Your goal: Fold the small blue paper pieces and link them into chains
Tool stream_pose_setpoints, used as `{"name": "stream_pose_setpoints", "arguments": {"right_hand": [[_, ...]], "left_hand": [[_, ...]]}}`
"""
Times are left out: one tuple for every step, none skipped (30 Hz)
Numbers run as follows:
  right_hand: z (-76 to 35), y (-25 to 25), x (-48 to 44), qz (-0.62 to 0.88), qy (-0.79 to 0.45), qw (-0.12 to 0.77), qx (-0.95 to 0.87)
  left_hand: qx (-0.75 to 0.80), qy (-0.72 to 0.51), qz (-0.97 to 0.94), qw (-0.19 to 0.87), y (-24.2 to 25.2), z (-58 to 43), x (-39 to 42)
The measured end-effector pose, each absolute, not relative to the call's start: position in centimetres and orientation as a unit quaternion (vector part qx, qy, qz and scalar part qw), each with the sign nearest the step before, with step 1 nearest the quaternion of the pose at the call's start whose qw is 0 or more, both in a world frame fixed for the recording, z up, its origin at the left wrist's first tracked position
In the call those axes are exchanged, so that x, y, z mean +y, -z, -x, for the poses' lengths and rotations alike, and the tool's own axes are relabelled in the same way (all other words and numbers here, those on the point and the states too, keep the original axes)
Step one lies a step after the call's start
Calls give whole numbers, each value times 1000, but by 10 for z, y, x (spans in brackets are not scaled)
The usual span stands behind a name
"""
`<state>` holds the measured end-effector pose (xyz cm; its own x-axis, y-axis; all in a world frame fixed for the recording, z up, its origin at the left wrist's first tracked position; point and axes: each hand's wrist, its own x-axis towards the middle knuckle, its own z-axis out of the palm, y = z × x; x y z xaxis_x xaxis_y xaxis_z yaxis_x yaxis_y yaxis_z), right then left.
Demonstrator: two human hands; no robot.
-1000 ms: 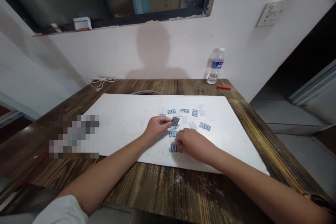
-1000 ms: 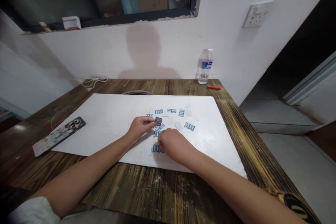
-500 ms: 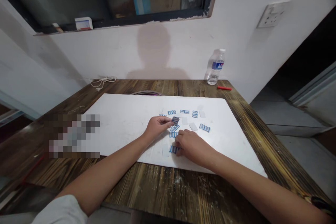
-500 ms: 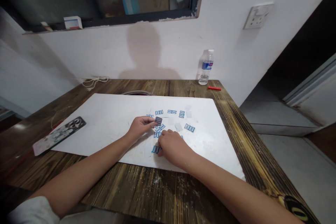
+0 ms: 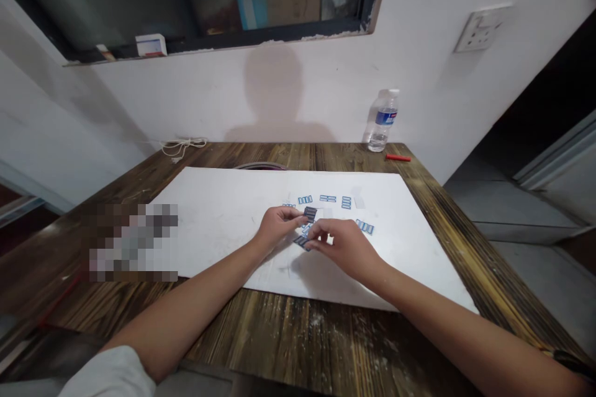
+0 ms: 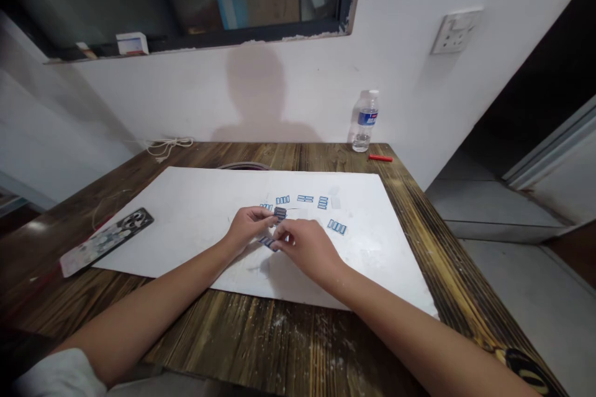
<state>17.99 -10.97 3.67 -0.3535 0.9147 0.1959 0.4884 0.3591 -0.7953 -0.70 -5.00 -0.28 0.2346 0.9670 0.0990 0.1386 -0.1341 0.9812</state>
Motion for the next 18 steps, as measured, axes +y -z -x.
{"name": "stream_pose_setpoints", "arguments": {"right_hand": [[-180, -38, -109, 461, -328, 359, -742], [-181, -38, -109, 462, -328, 387, -727], [-182, -37, -108, 467, -325, 413, -711], [-182, -35, -106, 477, -321, 437, -692], [-183, -34, -105, 488, -320, 456, -672], [-183, -32, -103, 498, -323, 471, -652], [-184, -29, -101, 506, -333, 481, -633], [-184, -27, -100, 510, -350, 487, -616], [-184, -24, -98, 512, -370, 490, -601], [-183, -22, -97, 511, -389, 491, -588], [-183, -19, -95, 508, -407, 491, -579], [-182, -17, -95, 506, -421, 490, -572], [-182, -15, -94, 503, -432, 490, -566], [-182, -13, -93, 500, -441, 489, -563], [-182, -11, -93, 497, -448, 487, -561], [-182, -10, -93, 495, -453, 485, -561], [-182, -10, -93, 493, -455, 482, -563], [-182, -10, -93, 494, -453, 480, -567]], "left_hand": [[443, -428, -619, 487, 1, 7, -51], [439, -430, -619, 490, 0, 7, -52], [432, -432, -620, 491, -2, 7, -52], [425, -435, -623, 492, -3, 7, -53], [416, -436, -627, 492, -5, 7, -54], [407, -438, -631, 494, -6, 7, -55], [396, -439, -635, 497, -7, 7, -55], [387, -437, -639, 501, -7, 7, -56], [379, -434, -643, 505, -8, 7, -56], [372, -433, -645, 508, -8, 8, -56], [367, -430, -648, 510, -7, 8, -56], [363, -426, -652, 512, -7, 8, -56], [359, -424, -654, 513, -6, 8, -55], [357, -423, -655, 515, -6, 8, -55], [355, -423, -654, 517, -6, 8, -55], [353, -422, -654, 520, -6, 8, -55], [352, -419, -654, 523, -6, 8, -55], [350, -417, -654, 526, -7, 8, -55]]}}
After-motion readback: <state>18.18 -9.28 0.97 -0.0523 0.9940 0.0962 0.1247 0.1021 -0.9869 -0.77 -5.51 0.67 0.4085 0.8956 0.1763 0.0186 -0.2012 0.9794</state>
